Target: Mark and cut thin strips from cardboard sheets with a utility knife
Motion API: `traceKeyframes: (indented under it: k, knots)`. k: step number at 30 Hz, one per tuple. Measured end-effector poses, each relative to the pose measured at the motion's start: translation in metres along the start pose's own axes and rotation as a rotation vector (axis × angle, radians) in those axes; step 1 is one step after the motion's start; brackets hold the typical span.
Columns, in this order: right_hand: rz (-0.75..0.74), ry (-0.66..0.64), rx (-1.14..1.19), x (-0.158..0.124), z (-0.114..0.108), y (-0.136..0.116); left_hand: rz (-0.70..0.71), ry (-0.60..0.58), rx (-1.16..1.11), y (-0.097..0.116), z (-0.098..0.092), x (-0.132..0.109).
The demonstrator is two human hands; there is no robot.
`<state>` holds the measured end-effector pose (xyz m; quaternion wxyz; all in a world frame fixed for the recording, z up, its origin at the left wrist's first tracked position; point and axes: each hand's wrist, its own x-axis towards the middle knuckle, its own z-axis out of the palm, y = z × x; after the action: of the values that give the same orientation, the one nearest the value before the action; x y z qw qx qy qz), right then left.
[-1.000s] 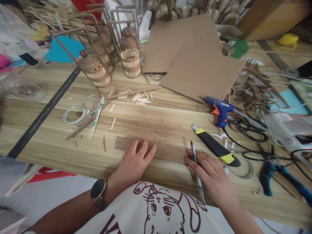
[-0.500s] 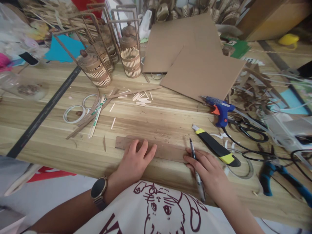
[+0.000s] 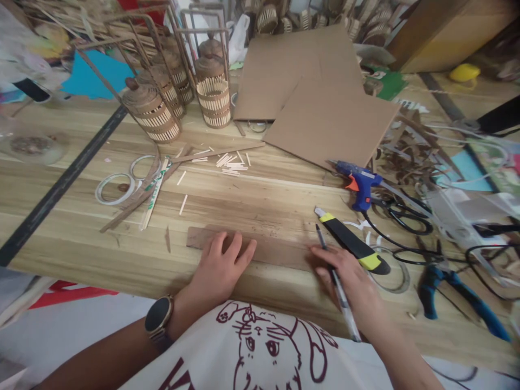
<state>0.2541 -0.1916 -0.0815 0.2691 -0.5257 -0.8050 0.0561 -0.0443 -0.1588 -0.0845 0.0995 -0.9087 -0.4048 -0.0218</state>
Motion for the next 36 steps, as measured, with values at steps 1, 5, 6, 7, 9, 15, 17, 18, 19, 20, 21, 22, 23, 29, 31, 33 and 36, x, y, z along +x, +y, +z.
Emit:
traceKeyframes:
  k: [1, 5, 6, 7, 9, 15, 17, 18, 19, 20, 21, 22, 23, 29, 31, 33, 36]
  knots:
    - [0.098, 0.042, 0.043, 0.003, -0.004, -0.002, -0.001, 0.006, 0.004, 0.0, 0.0, 0.0]
    - [0.448, 0.268, 0.309, 0.017, -0.016, -0.012, -0.005, 0.051, 0.009, 0.002, 0.005, -0.001]
    - [0.484, 0.31, 0.381, 0.021, -0.018, -0.014, -0.014, 0.067, 0.003, 0.002, 0.007, -0.001]
    - [0.506, 0.34, 0.439, 0.025, -0.02, -0.016, -0.028, 0.086, -0.003, 0.003, 0.008, -0.002]
    - [0.535, 0.341, 0.508, 0.034, -0.019, -0.019, -0.057, 0.117, -0.013, 0.004, 0.01, -0.002]
    - [0.718, 0.06, 0.77, 0.06, 0.006, -0.037, 0.012, 0.075, -0.019, 0.0, 0.002, 0.001]
    - [0.731, -0.018, 0.8, 0.068, 0.018, -0.045, 0.003, 0.068, -0.029, 0.0, 0.0, 0.001]
    - [0.719, -0.045, 0.807, 0.073, 0.023, -0.049, -0.002, 0.066, -0.037, -0.001, 0.0, 0.001]
    - [0.703, -0.068, 0.808, 0.077, 0.027, -0.053, -0.006, 0.064, -0.046, -0.001, 0.0, 0.001]
    - [0.686, -0.093, 0.802, 0.08, 0.031, -0.056, -0.008, 0.063, -0.056, -0.001, 0.0, 0.001]
    - [0.666, -0.116, 0.788, 0.084, 0.033, -0.058, -0.01, 0.063, -0.068, 0.0, 0.001, 0.001]
    - [0.644, -0.137, 0.767, 0.087, 0.035, -0.061, -0.011, 0.061, -0.078, 0.0, 0.001, 0.001]
    - [0.618, -0.155, 0.742, 0.089, 0.036, -0.062, -0.011, 0.06, -0.084, 0.0, 0.002, 0.001]
    - [0.52, -0.204, 0.641, 0.094, 0.037, -0.068, -0.014, 0.114, -0.058, 0.0, 0.0, 0.002]
    - [0.501, -0.202, 0.614, 0.093, 0.038, -0.068, -0.011, 0.133, -0.056, 0.0, 0.0, 0.002]
    - [0.481, -0.192, 0.592, 0.093, 0.04, -0.068, -0.016, 0.144, -0.048, 0.0, 0.0, 0.002]
    - [0.464, -0.176, 0.584, 0.092, 0.042, -0.068, -0.022, 0.15, -0.038, 0.001, 0.002, 0.002]
